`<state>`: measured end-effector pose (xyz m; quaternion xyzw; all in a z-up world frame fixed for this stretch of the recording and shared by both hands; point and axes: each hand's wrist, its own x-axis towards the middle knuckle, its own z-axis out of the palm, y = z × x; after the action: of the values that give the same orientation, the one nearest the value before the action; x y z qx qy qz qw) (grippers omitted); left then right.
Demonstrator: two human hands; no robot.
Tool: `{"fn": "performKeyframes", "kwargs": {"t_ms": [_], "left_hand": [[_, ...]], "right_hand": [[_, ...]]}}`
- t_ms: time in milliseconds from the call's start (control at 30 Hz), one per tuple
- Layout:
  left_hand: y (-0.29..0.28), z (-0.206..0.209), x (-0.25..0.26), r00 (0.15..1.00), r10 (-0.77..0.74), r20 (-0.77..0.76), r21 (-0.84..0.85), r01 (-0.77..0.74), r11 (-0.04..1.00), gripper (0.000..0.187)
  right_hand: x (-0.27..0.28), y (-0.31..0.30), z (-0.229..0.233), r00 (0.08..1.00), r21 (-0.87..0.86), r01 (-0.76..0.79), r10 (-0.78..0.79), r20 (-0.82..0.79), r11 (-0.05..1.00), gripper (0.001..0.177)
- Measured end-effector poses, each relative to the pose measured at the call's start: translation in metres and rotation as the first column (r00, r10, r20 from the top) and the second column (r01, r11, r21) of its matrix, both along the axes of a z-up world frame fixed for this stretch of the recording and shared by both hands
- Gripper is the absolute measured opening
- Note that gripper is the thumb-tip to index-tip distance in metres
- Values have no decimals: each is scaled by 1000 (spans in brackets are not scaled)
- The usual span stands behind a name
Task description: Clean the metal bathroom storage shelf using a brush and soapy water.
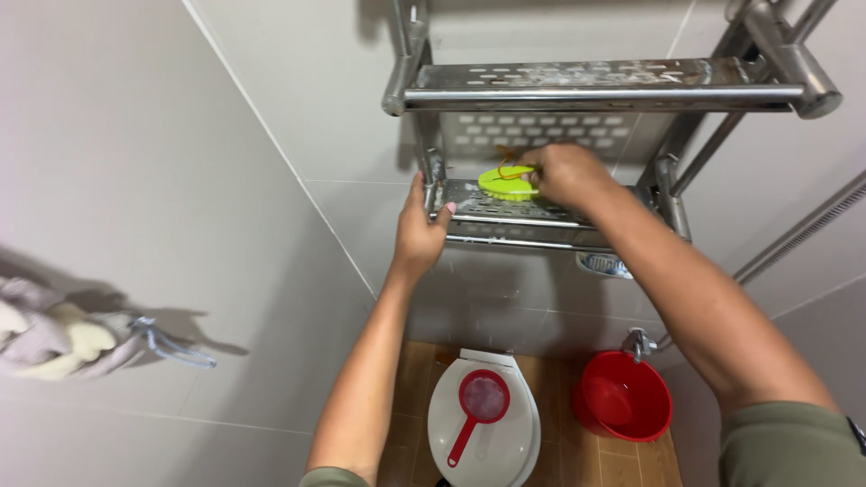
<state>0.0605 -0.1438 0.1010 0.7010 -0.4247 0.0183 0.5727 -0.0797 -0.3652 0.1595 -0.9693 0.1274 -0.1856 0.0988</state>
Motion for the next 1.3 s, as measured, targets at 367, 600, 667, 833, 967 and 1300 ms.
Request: {"fn": "performKeyframes", "kwargs": {"t_ms": [367,600,667,833,967,1300], "left_hand": [[-3,-3,4,998,29,-58,20,-27,999,70],[1,6,-2,970,13,-242,24,-7,1000,69],[-2,-4,4,974,0,-227,-14,-3,1000,70],[-6,-18,11,974,-41,-223,-96,20,995,73],[-8,-17,11,968,-87,-237,-165,48,985,74],[-14,-38,18,952,-157,-262,-264,86,961,78]], "right_hand": [[35,51,1,991,-199,127,-118,56,972,21],[32,68,-9,954,-141,279,-257,155,950,17],[37,79,-9,937,-9,231,-220,271,973,20],[56,81,-9,891,151,202,-245,383,968,22],[63,75,-11,934,135,109,-148,326,985,25],[57,67,12,987,4,75,-75,140,997,28]]}}
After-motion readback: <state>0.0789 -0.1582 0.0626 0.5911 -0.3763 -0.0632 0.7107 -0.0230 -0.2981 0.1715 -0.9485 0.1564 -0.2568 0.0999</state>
